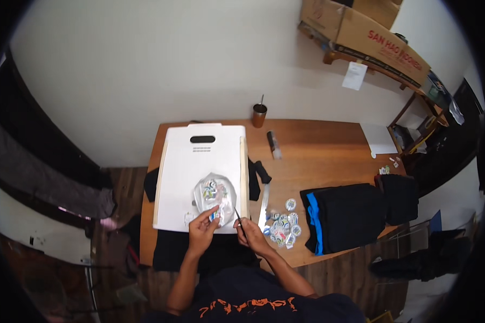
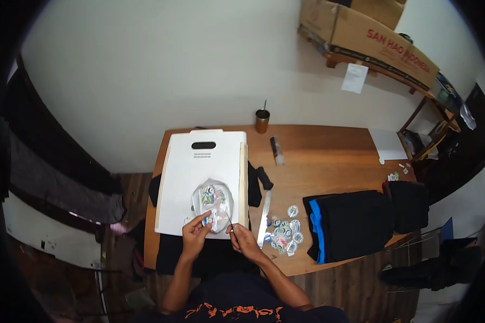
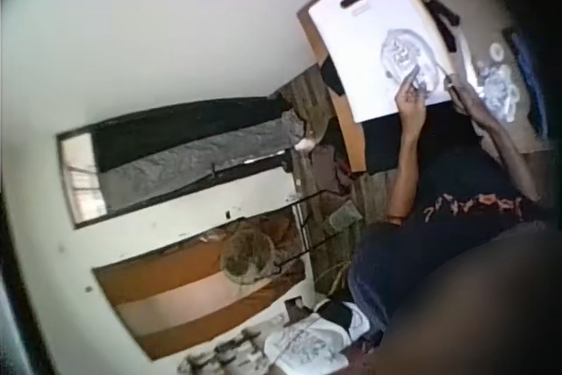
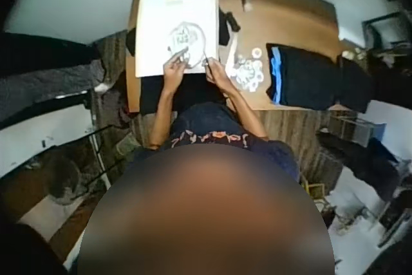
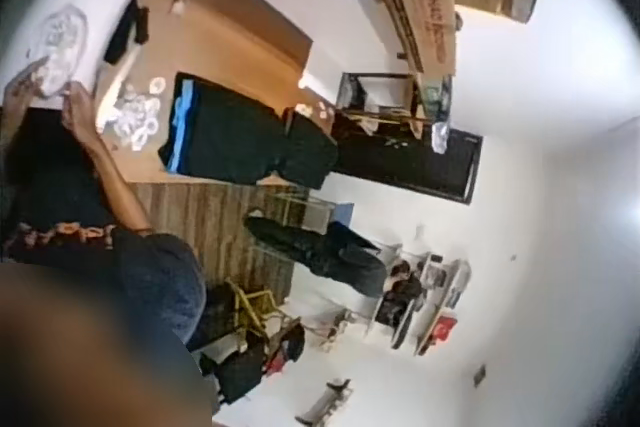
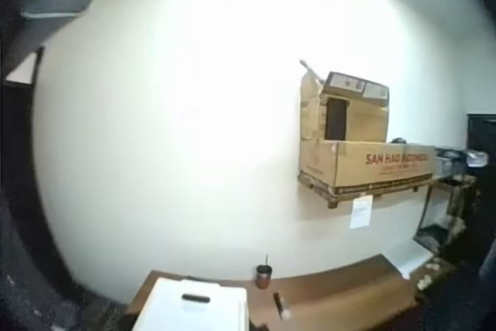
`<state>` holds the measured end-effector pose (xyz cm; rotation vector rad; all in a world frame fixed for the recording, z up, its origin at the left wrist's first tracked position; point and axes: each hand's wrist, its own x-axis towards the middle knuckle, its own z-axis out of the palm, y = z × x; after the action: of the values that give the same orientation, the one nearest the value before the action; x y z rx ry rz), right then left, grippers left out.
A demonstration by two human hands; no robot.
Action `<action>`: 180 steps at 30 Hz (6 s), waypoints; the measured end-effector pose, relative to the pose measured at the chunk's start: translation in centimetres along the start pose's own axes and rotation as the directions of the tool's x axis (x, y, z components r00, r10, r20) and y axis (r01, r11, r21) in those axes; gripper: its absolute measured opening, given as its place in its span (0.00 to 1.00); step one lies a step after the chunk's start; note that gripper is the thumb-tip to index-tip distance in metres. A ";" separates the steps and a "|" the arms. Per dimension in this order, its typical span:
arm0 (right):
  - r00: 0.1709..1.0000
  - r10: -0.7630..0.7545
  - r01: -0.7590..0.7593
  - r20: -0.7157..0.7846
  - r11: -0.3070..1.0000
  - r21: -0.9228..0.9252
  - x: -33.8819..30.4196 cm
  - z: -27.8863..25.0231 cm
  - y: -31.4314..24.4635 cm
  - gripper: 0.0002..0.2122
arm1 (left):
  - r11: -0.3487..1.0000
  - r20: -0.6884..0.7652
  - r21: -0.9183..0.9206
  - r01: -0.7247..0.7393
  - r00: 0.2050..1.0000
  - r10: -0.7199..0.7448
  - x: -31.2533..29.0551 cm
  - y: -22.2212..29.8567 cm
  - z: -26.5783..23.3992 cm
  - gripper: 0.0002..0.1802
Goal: Trimming small printed labels using scissors and preparing a t-shirt on a placement board.
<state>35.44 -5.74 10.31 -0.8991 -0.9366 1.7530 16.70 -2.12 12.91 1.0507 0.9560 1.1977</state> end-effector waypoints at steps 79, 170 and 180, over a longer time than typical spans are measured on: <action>0.968 -0.223 0.235 -0.116 0.966 0.107 0.2 7.8 -4.9 0.15 | 0.988 0.048 -0.103 -0.115 0.992 0.121 0.2 8.2 1.3 0.19; 0.976 -0.208 0.208 -0.068 0.978 -0.009 -0.5 7.9 -3.8 0.18 | 0.986 0.027 -0.021 -0.167 0.985 0.168 -0.2 8.1 2.2 0.19; 0.982 -0.184 0.184 -0.043 0.983 0.004 -0.8 7.7 -3.9 0.20 | 0.987 0.053 -0.037 -0.157 0.986 0.159 -0.2 8.1 2.0 0.19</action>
<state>30.44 -6.98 17.27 -0.8145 -0.9531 1.5734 16.66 -2.12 21.22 1.1444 0.8186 1.3026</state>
